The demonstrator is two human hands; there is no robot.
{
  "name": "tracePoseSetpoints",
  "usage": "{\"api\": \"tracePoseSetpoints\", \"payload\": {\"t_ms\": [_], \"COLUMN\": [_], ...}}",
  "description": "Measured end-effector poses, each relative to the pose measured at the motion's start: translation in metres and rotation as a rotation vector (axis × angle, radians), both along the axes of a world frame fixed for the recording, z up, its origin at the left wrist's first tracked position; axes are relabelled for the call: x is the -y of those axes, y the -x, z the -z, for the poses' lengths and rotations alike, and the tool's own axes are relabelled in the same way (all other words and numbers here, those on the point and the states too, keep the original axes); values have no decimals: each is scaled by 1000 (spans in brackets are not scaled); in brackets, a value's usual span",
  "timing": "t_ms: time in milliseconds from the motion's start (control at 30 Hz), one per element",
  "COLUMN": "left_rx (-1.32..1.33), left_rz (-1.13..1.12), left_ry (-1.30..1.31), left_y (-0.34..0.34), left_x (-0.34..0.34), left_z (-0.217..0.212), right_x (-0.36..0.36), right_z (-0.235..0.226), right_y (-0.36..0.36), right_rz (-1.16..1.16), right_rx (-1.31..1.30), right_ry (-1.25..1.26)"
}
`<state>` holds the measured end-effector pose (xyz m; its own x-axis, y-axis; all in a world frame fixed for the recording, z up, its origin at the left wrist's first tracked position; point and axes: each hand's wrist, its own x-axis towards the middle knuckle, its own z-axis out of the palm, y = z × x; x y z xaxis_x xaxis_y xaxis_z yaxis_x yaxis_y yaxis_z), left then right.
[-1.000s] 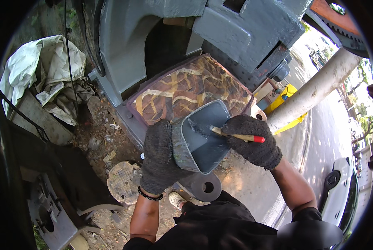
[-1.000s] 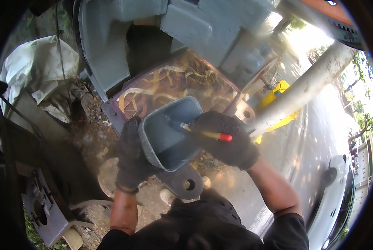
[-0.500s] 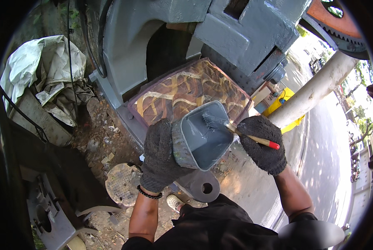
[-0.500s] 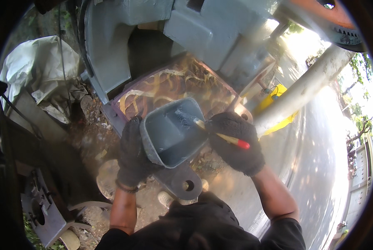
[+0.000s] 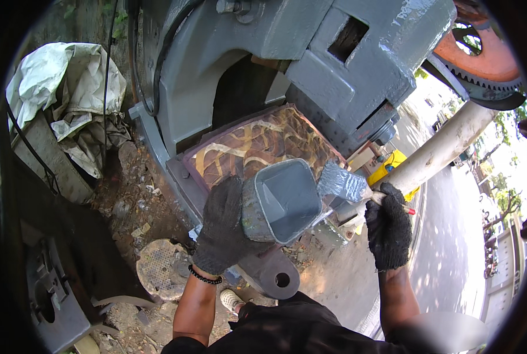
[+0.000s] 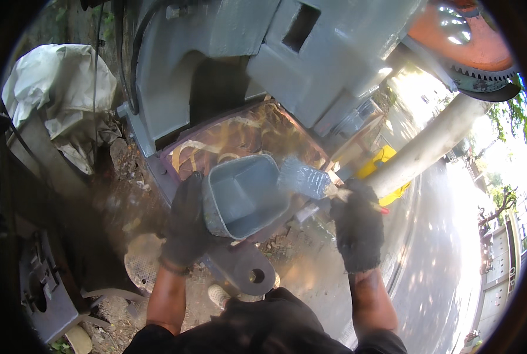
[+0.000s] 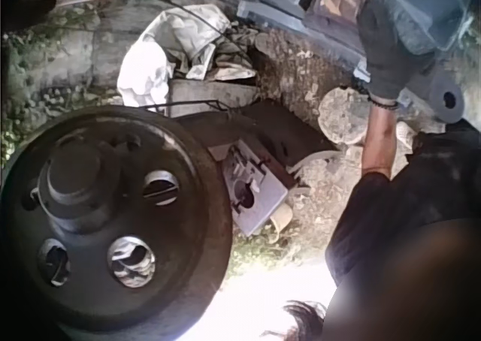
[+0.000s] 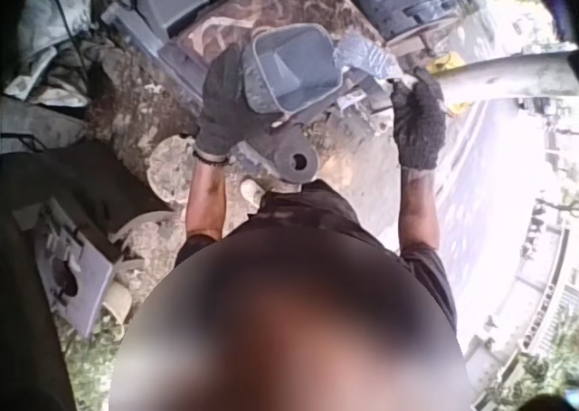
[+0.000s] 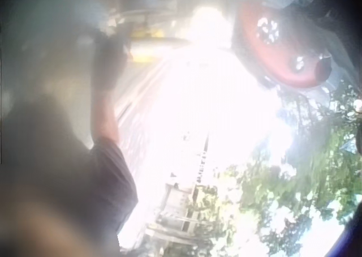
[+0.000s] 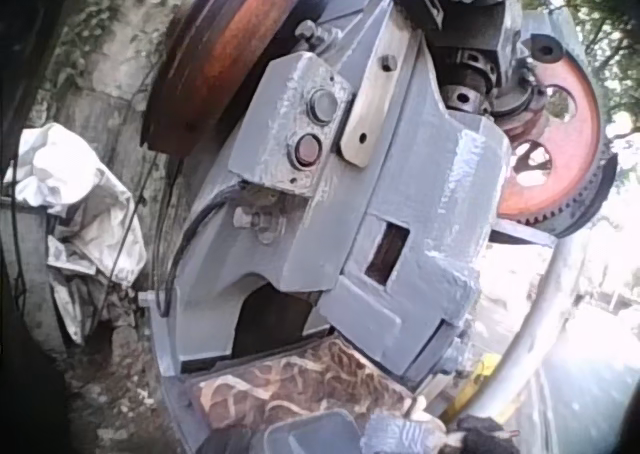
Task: The person paints a large gray metal machine part with a brush, repeatedly dipping the brush into a small container of paint and applying it to various surfaces of the machinery.
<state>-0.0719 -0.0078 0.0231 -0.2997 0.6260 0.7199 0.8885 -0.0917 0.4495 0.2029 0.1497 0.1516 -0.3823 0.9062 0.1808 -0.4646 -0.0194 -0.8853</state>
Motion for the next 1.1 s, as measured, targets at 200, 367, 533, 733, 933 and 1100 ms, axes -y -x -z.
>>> {"api": "tracePoseSetpoints", "payload": {"t_ms": [200,367,533,733,933,1100], "left_rx": [60,-6,42,16,173,78], "left_rz": [30,23,13,-35,95,67], "left_ry": [-67,-98,-89,-14,1,-16], "left_y": [2,3,1,-1,5,6], "left_x": [-2,-1,-1,1,-4,-3], "left_z": [1,3,2,9,3,0], "right_x": [8,15,22,21,27,39], "right_z": [12,-8,-33,-35,-34,-94], "right_y": [9,9,9,2,3,24], "right_rz": [140,-54,-53,231,224,250], "right_rx": [691,909,934,897,411,307], "right_ry": [-640,-1278,-1418,-844,-520,-1016]}}
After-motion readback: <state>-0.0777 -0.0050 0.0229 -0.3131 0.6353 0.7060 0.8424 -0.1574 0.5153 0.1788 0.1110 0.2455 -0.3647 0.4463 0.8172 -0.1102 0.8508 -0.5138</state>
